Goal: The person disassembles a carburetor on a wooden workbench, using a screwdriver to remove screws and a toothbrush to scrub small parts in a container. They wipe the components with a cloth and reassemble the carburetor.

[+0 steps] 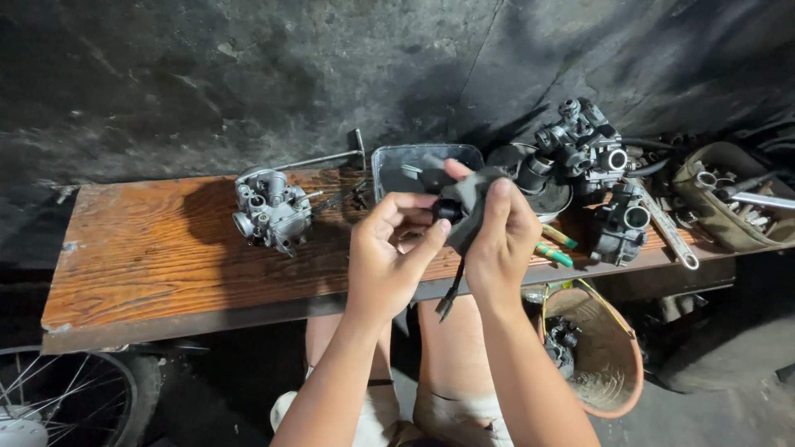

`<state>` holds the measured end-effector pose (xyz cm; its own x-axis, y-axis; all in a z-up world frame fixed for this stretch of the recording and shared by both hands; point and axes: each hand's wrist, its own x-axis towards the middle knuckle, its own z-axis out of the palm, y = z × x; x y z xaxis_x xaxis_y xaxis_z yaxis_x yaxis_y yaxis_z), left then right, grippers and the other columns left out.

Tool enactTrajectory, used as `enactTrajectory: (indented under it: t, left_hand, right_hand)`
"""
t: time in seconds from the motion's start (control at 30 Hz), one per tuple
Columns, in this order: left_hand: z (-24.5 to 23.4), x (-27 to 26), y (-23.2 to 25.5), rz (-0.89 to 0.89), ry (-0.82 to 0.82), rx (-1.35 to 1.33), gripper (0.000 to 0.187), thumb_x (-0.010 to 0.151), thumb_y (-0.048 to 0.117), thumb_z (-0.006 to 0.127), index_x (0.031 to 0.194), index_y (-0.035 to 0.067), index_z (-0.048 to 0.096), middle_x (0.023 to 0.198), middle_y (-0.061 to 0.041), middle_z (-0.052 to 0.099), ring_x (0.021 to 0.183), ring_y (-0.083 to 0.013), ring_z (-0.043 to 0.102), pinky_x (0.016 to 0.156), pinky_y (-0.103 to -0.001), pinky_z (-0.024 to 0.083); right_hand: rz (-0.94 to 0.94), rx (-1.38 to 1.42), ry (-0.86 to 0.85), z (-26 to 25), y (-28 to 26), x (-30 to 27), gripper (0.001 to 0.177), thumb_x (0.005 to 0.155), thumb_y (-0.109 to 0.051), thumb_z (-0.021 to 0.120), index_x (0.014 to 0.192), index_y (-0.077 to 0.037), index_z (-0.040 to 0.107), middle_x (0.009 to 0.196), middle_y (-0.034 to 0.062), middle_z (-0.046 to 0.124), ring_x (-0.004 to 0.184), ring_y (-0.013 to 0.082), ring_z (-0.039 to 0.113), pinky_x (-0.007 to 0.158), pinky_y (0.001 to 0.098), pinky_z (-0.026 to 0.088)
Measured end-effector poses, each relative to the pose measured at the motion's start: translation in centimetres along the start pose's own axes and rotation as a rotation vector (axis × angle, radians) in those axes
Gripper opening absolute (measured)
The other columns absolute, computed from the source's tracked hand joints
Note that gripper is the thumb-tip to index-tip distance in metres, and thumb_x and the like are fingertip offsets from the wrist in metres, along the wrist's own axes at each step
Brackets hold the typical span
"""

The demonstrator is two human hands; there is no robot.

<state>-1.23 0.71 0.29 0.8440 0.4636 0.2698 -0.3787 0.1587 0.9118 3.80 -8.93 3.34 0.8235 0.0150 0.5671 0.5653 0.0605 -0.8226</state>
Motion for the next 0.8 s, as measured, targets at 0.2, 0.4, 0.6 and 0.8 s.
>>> enactTrajectory:
  t: [0.2,0.4,0.6,0.8]
  left_hand:
    - [0.5,0.1,-0.2,-0.032,0.091,-0.052,0.032,0.080,0.001,0.081,0.108,-0.001,0.066,0.091,-0.014,0.072,0.080,-0.0167,0.073,0.069,-0.030,0.067]
    - [1.5,-0.1,1.6,0.033,0.124,-0.019,0.039,0.085,0.002,0.075,0.123,0.003,0.067,0.099,-0.009,0.067,0.088,-0.0125,0.067,0.077,-0.027,0.066]
    - [1.4,0.1,0.7,0.139,0.106,-0.059,0.037,0.087,0.001,0.079,0.122,-0.006,0.069,0.095,-0.017,0.071,0.082,-0.0149,0.070,0.075,-0.029,0.065]
    - [-0.2,0.1,0.4,0.081,0.099,-0.071,0.037,0.093,0.009,0.075,0.126,-0.004,0.068,0.096,-0.012,0.072,0.086,-0.0097,0.068,0.080,-0.028,0.063]
  right_hand:
    - [-0.214,-0.062,0.124,-0.3,1.8,-0.2,0.041,0.114,-0.026,0.043,0.110,0.003,0.072,0.122,0.0203,0.074,0.104,0.0184,0.069,0.094,0.0336,0.055]
    - [-0.221,-0.040,0.167,-1.6,1.1,-0.4,0.048,0.116,-0.028,0.037,0.115,0.004,0.073,0.108,0.0180,0.078,0.080,0.0088,0.067,0.081,0.0262,0.057]
    - [-0.086,-0.167,-0.251,-3.2,-0.1,0.6,0.040,0.113,-0.020,0.037,0.130,-0.006,0.071,0.125,0.0155,0.074,0.123,0.0311,0.067,0.105,0.0434,0.051]
    - [-0.073,-0.210,-0.570,-5.7,2.8,0.9,0.016,0.101,-0.015,0.062,0.109,-0.004,0.071,0.080,0.0071,0.063,0.071,0.0192,0.057,0.073,0.0353,0.051]
